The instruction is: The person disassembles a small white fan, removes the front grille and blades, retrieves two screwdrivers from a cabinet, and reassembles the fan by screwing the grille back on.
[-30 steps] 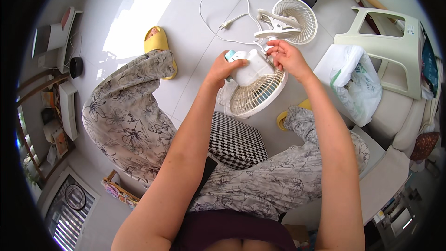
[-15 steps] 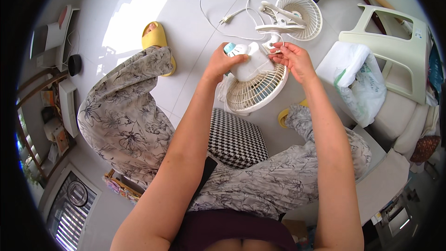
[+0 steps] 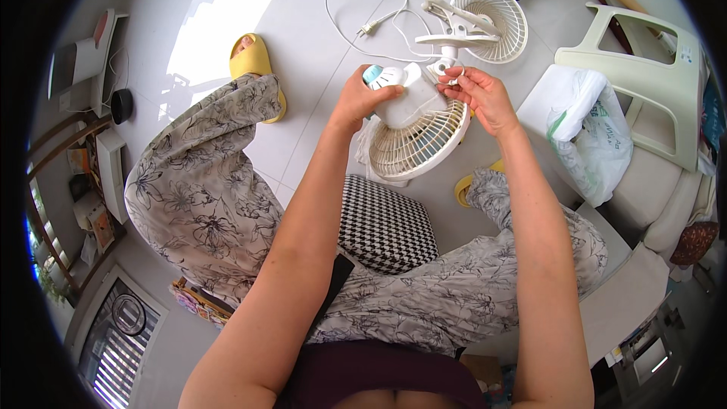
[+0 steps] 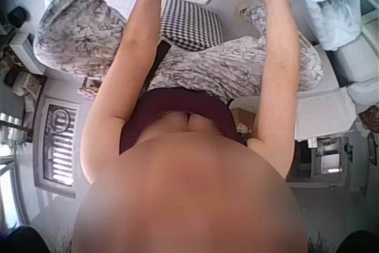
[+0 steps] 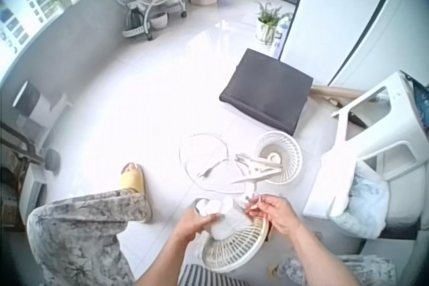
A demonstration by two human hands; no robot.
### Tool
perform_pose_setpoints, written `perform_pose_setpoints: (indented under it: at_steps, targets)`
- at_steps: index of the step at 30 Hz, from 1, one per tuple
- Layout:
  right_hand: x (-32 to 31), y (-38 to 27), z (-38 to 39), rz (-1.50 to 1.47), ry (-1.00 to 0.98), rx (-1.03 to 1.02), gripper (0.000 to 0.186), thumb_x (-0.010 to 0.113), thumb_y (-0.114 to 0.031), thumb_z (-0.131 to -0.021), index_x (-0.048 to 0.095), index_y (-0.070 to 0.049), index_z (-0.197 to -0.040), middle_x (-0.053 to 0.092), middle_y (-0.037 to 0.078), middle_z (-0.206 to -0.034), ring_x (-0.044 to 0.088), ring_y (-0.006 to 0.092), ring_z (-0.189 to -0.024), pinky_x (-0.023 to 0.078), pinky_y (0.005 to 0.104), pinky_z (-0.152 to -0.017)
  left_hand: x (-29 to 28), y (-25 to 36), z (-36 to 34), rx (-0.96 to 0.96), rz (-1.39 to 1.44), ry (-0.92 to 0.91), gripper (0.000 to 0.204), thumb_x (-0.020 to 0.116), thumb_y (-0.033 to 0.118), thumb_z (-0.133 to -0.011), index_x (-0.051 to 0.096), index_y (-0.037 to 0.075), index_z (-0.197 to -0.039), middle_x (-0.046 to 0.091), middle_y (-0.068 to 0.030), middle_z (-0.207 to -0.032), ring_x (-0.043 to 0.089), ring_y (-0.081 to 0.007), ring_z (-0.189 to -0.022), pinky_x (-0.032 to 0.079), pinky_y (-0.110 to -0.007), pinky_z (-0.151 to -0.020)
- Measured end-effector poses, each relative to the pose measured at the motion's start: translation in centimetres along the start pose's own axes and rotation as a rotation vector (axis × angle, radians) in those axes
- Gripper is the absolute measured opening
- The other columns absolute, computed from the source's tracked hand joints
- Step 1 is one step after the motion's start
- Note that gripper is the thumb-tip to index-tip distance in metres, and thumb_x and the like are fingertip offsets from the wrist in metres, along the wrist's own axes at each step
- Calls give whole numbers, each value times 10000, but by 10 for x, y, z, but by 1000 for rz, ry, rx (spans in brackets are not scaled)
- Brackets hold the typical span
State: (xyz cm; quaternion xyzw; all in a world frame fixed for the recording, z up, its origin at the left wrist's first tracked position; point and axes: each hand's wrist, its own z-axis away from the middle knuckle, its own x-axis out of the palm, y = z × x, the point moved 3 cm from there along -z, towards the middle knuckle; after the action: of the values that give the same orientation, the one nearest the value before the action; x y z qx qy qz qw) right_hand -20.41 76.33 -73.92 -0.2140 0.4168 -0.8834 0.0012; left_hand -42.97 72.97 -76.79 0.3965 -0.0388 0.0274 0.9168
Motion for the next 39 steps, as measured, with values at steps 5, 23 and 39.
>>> perform_pose_setpoints:
  at_steps: [5,23,39]
  targets:
    - [13,-15,-2,282,64,-16,198,519,-91,-896,598,37,-1025,636,94,-980,624,143,-829,515,235,-738,-4,-3,3,-21,57,-34,723,773,244,-601,441,-50,-1172,571,-142,-1001,584,-218,-895,488,-324,-757]
    - [45,-51,-12,917,130,-253,147,662,-82,-776,655,0,-898,650,39,-733,571,67,-607,463,220,-551,4,-14,11,-140,326,-235,529,692,233,-701,488,8,-1134,588,-96,-993,576,-183,-902,483,-308,-771]
    - [24,-27,-25,691,146,7,161,637,-122,-788,603,6,-879,621,46,-657,556,91,-512,455,242,-485,-6,-16,-1,-223,96,-165,591,715,313,-666,497,9,-1123,591,-98,-985,582,-179,-864,482,-298,-734]
